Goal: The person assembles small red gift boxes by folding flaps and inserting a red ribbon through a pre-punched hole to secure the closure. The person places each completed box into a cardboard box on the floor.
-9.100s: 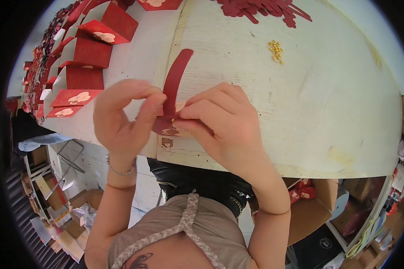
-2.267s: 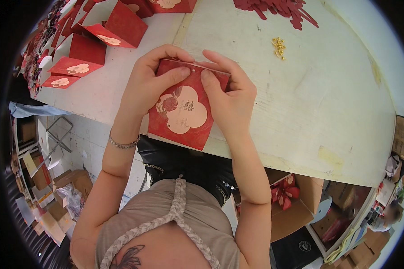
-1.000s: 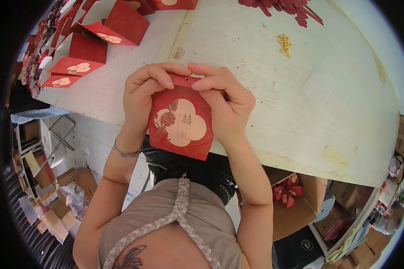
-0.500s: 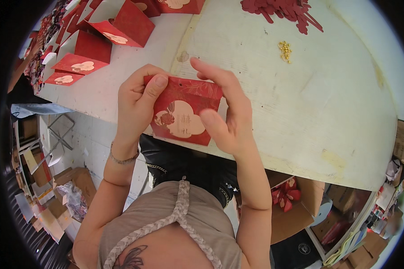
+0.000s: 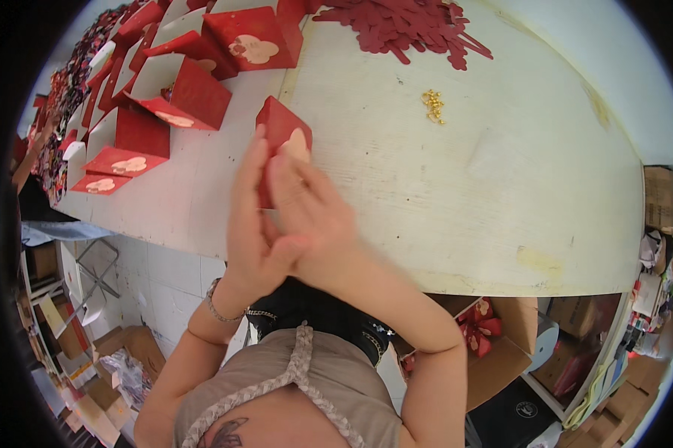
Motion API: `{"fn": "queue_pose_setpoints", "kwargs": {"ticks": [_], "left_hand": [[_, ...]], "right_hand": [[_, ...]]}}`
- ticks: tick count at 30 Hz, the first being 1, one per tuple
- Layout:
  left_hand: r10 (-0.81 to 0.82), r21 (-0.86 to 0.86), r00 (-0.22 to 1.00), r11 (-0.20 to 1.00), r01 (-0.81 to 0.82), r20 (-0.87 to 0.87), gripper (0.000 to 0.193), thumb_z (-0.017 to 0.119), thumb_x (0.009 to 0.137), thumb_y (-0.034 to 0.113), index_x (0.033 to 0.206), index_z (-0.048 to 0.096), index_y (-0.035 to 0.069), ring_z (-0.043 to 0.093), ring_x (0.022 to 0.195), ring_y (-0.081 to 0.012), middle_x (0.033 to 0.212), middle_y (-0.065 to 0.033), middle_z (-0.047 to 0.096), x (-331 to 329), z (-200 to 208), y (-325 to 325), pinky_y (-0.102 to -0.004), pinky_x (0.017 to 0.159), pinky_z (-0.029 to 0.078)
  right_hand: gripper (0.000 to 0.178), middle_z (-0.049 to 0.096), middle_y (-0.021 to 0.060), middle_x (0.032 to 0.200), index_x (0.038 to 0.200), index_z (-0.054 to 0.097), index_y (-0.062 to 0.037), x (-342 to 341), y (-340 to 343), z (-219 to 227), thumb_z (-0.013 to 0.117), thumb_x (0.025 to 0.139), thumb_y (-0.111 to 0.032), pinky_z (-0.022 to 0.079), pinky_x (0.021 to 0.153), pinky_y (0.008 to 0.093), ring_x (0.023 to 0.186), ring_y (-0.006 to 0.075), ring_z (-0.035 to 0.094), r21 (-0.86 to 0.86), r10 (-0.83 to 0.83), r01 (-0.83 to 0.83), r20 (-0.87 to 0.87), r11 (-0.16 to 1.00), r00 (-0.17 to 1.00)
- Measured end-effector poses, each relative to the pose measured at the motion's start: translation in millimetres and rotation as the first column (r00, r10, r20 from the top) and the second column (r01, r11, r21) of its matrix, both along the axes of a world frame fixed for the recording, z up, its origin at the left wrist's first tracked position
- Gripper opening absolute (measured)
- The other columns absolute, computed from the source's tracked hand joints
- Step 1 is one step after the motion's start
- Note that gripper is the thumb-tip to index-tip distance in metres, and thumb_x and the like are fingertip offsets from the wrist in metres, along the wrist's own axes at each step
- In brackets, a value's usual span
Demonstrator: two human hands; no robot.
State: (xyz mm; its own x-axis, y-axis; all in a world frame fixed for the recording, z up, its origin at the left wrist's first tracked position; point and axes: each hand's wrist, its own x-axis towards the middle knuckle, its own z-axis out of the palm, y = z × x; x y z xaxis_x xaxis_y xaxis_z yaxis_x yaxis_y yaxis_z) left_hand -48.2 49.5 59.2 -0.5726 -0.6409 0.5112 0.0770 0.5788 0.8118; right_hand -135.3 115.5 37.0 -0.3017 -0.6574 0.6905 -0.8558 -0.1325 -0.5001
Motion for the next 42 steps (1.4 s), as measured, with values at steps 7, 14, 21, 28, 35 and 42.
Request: {"fn": "queue_pose_setpoints", "kwargs": {"ticks": [7,14,21,28,35,42], "left_hand": [[0.052,0.314,0.998,0.949,-0.036,-0.044,0.021,0.063,0.084,-0.001,0.105,0.062,-0.003,0.058,0.087,-0.0121,0.097,-0.0077,0.062,15.8,-13.7,-61.7,-0.0228,0.077,0.046],[-0.166,0.338,0.958,0.91,0.24,-0.234,0.01,0.062,0.084,-0.004,0.092,0.057,-0.001,0.059,0.077,-0.0122,0.089,-0.0084,0.065,2.6,-20.4,-58.0,-0.0218,0.073,0.048],[0.011,0.318,0.988,0.947,0.039,-0.155,0.011,0.064,0.084,-0.001,0.091,0.056,0.002,0.058,0.076,-0.0067,0.083,-0.0032,0.061,-7.4,-21.1,-63.7,-0.0186,0.067,0.047],[-0.077,0.375,0.99,0.92,0.115,-0.116,0.011,0.06,0.085,-0.003,0.093,0.057,0.003,0.055,0.066,-0.0047,0.079,0.0,0.059,-20.4,-9.1,-52.3,-0.0184,0.057,0.045],[-0.185,0.39,0.932,0.869,0.304,-0.312,0.019,0.053,0.08,-0.007,0.096,0.06,-0.001,0.054,0.07,-0.0067,0.089,-0.0034,0.06,-27.1,-23.2,-43.7,-0.0193,0.06,0.044],[-0.167,0.305,0.969,0.927,0.217,-0.183,0.02,0.061,0.078,0.004,0.097,0.059,-0.004,0.054,0.076,-0.0104,0.087,-0.003,0.06,-23.9,-25.3,-40.8,-0.0227,0.067,0.045]], "right_hand": [[0.019,0.07,0.0083,0.079,0.09,0.07,-0.0071,-118.3,-72.9,9.4,0.052,0.084,-0.008,0.05,0.061,0.0284,0.062,0.0158,0.063,0.188,-0.035,-0.051,0.427,0.981,0.904],[0.018,0.065,0.0126,0.082,0.088,0.07,-0.0092,-291.7,-165.7,-37.5,0.058,0.083,-0.021,0.052,0.072,0.041,0.077,0.0297,0.064,0.099,-0.639,0.742,-0.442,0.663,0.63],[0.017,0.066,0.0067,0.077,0.094,0.071,-0.0132,-261.1,-109.8,3.3,0.065,0.081,-0.024,0.049,0.063,0.0336,0.069,0.0216,0.063,0.127,-0.478,0.493,-0.133,0.861,0.868],[0.016,0.066,0.0019,0.081,0.093,0.067,0.0001,-100.0,-25.6,86.9,0.069,0.082,-0.011,0.045,0.067,0.0221,0.07,0.0087,0.056,-0.049,0.232,-0.341,0.822,0.939,0.521],[0.017,0.061,0.0075,0.08,0.086,0.063,-0.0055,-62.8,-32.7,29.3,0.069,0.071,0.001,0.049,0.061,0.0312,0.071,0.0231,0.059,-0.29,0.136,-0.081,0.177,0.954,0.975],[0.022,0.059,0.0079,0.081,0.088,0.062,-0.0056,-70.9,-28.6,18.2,0.07,0.068,0.002,0.049,0.053,0.0308,0.066,0.0233,0.059,-0.339,0.167,-0.146,0.035,0.929,0.985]]}}
